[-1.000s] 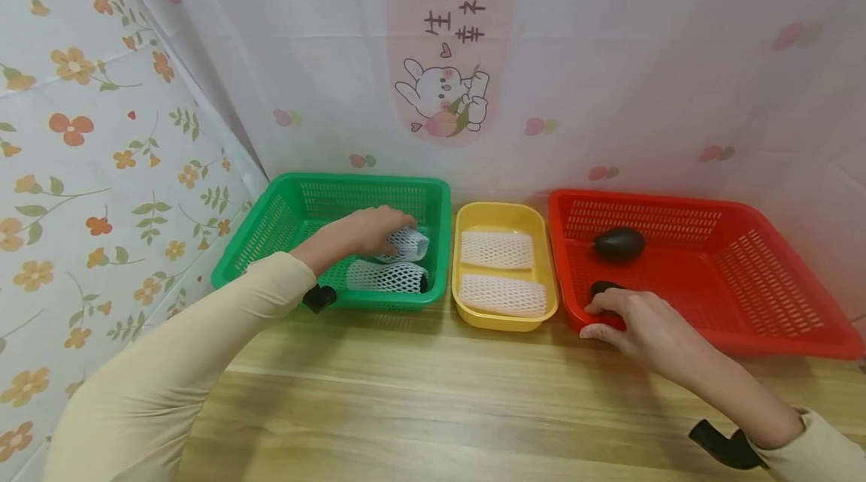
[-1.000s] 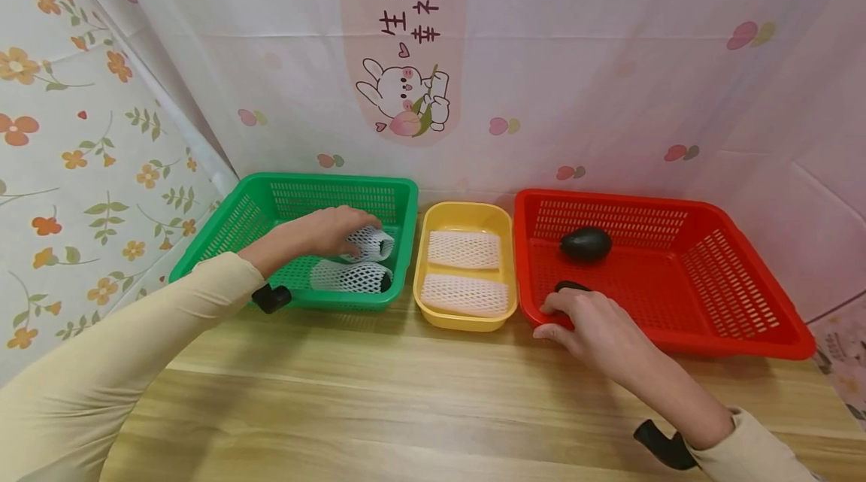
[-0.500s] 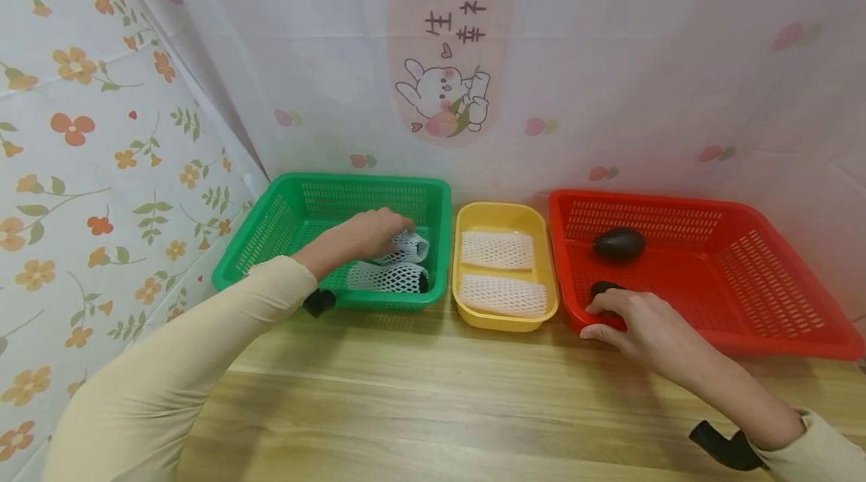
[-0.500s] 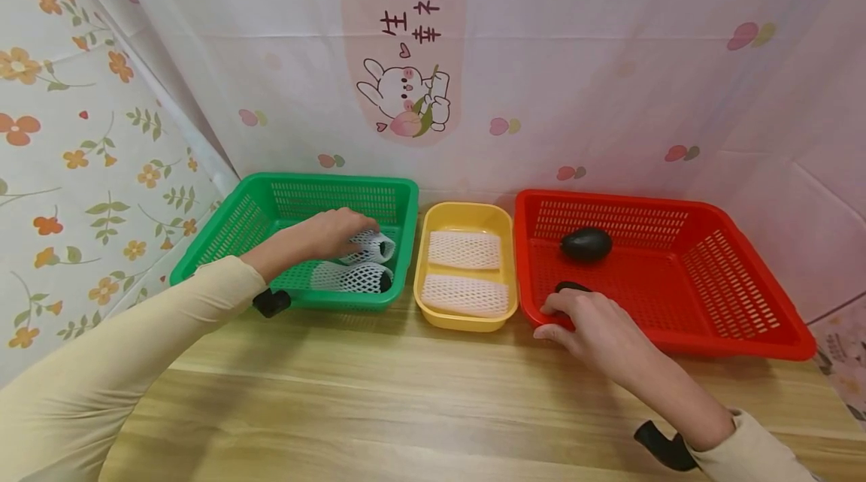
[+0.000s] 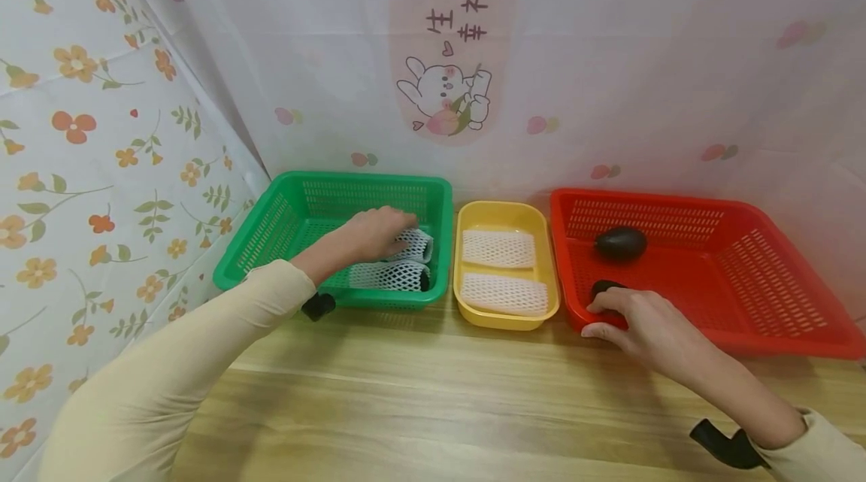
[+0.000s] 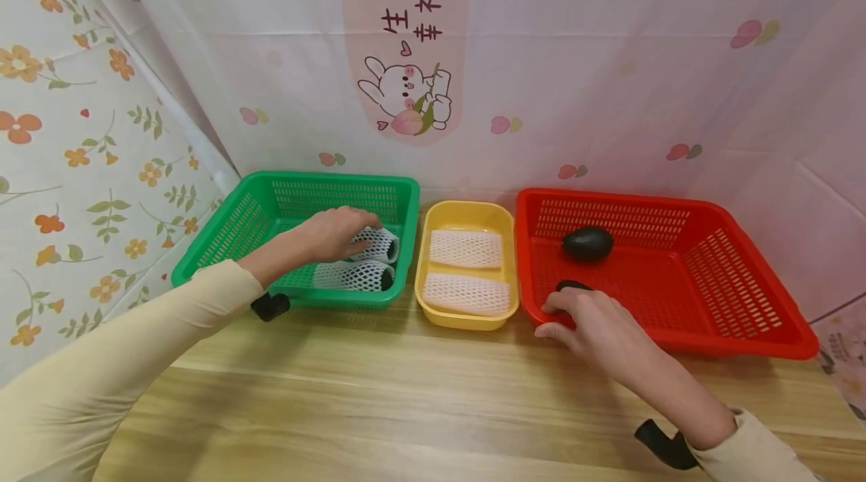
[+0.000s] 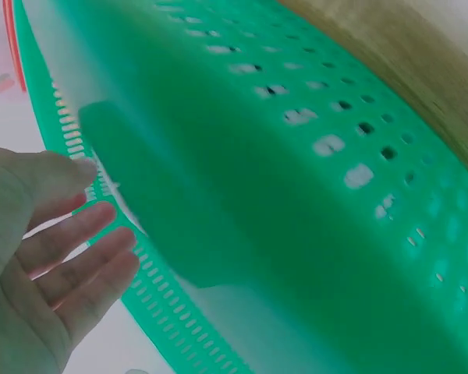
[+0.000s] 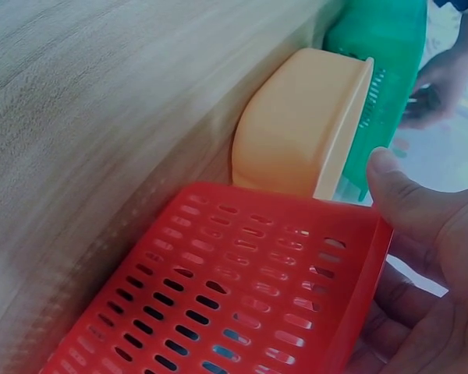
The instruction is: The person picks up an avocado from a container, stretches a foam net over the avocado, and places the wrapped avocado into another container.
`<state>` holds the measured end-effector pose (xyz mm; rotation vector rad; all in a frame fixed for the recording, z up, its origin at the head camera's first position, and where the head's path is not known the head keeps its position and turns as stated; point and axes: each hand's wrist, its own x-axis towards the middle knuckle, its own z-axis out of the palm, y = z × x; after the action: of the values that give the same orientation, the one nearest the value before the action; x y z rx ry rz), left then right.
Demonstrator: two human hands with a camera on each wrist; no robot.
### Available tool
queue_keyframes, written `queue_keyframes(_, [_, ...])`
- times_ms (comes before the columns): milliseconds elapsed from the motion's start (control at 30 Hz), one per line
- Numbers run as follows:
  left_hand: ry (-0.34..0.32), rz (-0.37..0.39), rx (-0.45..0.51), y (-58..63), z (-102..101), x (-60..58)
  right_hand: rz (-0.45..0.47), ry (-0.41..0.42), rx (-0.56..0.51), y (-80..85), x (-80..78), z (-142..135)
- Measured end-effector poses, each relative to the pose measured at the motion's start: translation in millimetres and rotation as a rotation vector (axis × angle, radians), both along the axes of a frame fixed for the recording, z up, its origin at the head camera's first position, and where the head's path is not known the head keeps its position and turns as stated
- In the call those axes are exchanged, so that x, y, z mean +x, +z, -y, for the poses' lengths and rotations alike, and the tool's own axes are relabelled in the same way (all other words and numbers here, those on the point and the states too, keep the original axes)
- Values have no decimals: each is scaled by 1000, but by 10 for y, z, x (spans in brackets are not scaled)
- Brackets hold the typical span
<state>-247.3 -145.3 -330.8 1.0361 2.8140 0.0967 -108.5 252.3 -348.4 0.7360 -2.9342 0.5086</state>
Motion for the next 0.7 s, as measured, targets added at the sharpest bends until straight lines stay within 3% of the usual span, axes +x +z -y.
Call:
queue_keyframes(433, [43, -126, 139, 47, -232, 223, -13, 15, -7, -9, -2, 3])
queue_keyframes(533, [10, -167, 170, 62, -288, 280, -5, 8, -5, -6, -2, 4])
queue_keyframes(700, [-104, -227, 203, 44, -398, 384, 8, -5, -2, -1, -2, 5])
